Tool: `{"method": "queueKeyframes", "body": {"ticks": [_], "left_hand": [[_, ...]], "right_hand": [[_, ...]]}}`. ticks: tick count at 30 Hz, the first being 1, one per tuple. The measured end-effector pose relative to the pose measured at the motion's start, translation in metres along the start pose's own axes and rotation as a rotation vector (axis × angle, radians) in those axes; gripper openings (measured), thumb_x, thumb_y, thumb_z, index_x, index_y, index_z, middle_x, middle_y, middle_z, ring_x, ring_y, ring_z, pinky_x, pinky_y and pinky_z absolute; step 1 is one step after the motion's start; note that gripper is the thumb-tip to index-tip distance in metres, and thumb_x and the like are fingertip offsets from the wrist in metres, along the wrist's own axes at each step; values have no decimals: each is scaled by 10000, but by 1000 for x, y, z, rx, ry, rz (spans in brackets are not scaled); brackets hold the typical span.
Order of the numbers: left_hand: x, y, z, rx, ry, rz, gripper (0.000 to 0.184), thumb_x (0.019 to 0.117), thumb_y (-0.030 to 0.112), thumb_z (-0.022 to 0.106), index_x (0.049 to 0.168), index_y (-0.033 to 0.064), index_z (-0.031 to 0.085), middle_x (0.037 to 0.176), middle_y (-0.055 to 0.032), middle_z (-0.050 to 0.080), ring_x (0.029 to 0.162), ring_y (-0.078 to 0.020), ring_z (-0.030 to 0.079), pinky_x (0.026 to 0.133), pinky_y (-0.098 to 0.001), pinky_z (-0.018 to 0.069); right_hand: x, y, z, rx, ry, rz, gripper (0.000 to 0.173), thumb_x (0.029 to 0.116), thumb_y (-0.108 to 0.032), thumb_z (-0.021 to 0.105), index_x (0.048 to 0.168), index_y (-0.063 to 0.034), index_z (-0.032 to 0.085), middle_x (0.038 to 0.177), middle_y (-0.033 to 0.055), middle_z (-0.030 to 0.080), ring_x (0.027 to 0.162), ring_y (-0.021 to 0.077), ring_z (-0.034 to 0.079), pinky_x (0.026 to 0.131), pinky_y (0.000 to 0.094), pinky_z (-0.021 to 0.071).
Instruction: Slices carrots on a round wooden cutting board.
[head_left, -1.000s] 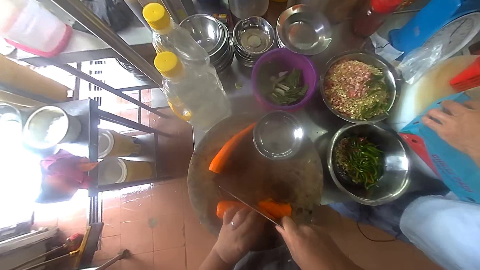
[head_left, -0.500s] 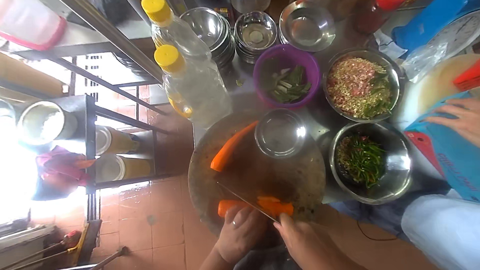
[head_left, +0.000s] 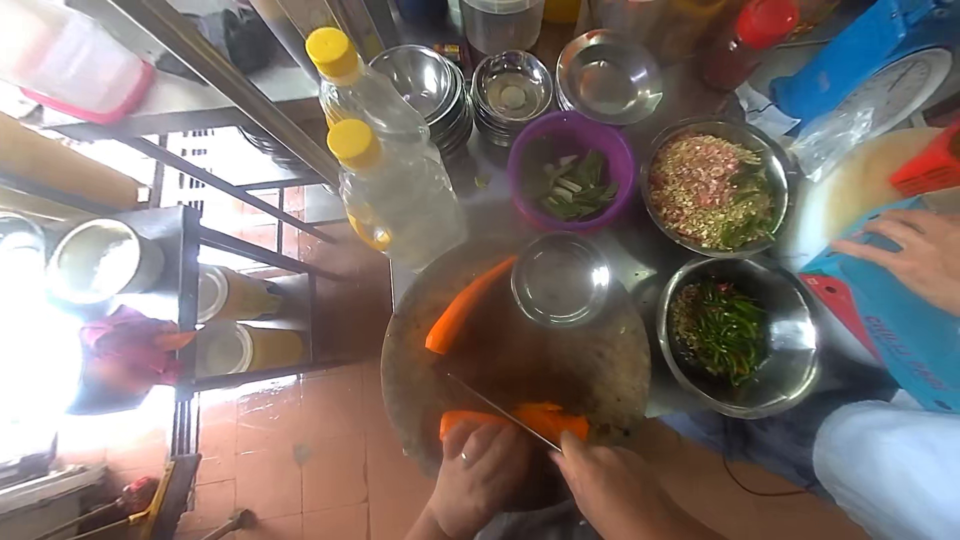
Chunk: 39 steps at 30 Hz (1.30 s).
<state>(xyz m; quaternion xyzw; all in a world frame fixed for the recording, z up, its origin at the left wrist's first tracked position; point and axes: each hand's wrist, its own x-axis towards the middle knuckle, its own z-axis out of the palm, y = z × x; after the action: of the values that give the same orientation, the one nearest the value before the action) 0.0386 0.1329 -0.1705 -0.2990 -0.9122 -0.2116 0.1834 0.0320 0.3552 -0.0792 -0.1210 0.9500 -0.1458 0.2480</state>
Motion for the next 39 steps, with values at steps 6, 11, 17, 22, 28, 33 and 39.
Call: {"method": "queueKeyframes", "body": {"ticks": [6,11,17,22,28,33,39], "left_hand": [[-1,0,2,-31,23,1,155,928,232,719,1083,229,727,1181,54,675,1116,-150,585,1056,-418,390],[1,-3,3,-53,32,5,162,935,233,714,1096,221,723,1187,51,672,1130,-147,579,1068,-406,381],[1,-1,4,-47,28,1,168,920,215,723,1087,223,737,1170,47,677,1102,-149,584,1035,-404,398],[-9,-5,-6,-53,-20,-19,180,944,257,705,1123,238,722,1246,34,670,1163,-175,591,1074,-443,398],[-1,-2,2,-51,22,-26,113,952,288,694,1033,216,725,1158,47,665,1128,-148,564,1074,-396,347],[1,-1,3,-44,51,-21,125,941,276,697,1051,224,724,1155,51,660,1117,-143,567,1067,-388,359],[-6,1,5,-57,62,-7,158,920,244,726,1073,205,739,1179,26,670,1127,-167,583,1068,-412,385]], "right_hand": [[-6,-6,-7,11,113,-51,300,1066,-371,514,929,-128,625,561,6,551,482,188,625,432,354,528],[5,-12,-17,7,69,-62,296,1078,-367,493,950,-130,616,576,17,560,496,204,635,437,372,532],[7,-4,-10,4,-3,-18,296,1076,-368,486,967,-126,616,578,28,580,519,225,659,468,404,554],[4,-17,-12,99,16,-18,264,1060,-339,530,1009,-110,652,603,46,610,538,247,672,474,440,567],[-1,-10,-28,138,-32,-58,292,1088,-360,476,1009,-114,613,610,40,579,534,231,648,463,401,542],[8,-11,-20,126,-113,-32,293,1099,-351,445,1056,-105,599,642,66,605,598,273,684,522,449,571],[14,-25,-92,171,-225,-1,325,1085,-257,476,1054,11,656,752,176,690,690,334,727,625,477,596]]}}
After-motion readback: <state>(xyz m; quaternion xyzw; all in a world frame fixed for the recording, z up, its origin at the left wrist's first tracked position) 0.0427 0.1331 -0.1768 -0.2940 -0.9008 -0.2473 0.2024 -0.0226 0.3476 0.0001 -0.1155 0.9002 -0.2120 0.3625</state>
